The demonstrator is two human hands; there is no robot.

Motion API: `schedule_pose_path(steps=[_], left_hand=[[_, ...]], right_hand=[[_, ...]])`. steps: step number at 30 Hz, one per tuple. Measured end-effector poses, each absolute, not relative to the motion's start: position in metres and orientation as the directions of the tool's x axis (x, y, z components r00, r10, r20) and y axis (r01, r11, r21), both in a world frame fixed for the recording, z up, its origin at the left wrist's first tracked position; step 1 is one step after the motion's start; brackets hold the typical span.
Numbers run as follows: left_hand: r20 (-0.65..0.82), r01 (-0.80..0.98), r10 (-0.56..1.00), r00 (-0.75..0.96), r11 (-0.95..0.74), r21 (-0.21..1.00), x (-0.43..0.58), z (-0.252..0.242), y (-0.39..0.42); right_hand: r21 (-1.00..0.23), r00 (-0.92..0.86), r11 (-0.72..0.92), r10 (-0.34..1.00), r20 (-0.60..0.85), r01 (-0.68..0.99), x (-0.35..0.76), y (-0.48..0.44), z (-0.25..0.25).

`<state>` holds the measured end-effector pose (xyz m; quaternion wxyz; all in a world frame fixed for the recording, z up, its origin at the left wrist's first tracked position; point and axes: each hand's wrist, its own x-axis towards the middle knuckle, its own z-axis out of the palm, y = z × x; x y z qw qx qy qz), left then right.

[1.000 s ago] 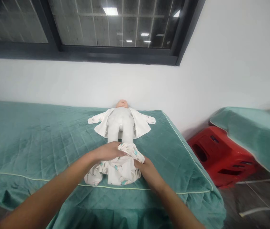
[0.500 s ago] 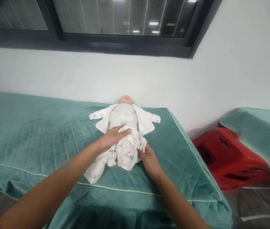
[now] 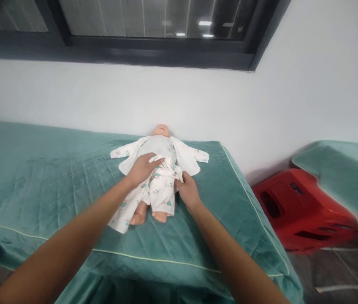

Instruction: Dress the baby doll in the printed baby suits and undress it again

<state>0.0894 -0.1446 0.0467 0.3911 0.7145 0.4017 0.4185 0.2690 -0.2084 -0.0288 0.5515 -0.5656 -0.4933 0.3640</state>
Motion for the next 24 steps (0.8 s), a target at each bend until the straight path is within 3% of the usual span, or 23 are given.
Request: schedule_pose_path(steps=[2, 6, 10, 14, 19, 24], left_hand=[[0.259, 0.139, 0.916, 0.307, -0.312, 0.94, 0.083, 0.045, -0.143], [0.075, -0.18, 0.909, 0.411, 0.001, 0.984, 0.063, 0.033, -0.141], [-0.044, -0.408, 0.909, 0.414, 0.229, 0.884, 0.045, 0.011, -0.134], [-0.056, -0.526, 0.913, 0.404, 0.282, 0.802, 0.038, -0.005, -0.128], [0.011, -0.567, 0.9, 0.436, 0.265, 0.78, 0.036, -0.009, -0.125], [0.08, -0.558, 0.874, 0.479, 0.233, 0.796, 0.036, -0.012, -0.125]], right_hand=[[-0.986, 0.252, 0.11, 0.958, 0.139, 0.125, 0.27, -0.207, -0.034], [-0.974, 0.232, 0.208, 0.946, 0.224, 0.09, 0.269, -0.216, -0.037], [-0.923, 0.178, 0.259, 0.932, 0.316, 0.284, 0.26, -0.219, -0.02], [-0.774, 0.013, 0.371, 0.899, 0.439, 0.513, 0.244, -0.202, 0.018], [-0.745, -0.355, 0.36, 0.918, 0.176, 0.561, 0.223, -0.164, 0.055], [-0.832, -0.339, 0.256, 0.937, 0.087, 0.492, 0.219, -0.15, 0.041]])
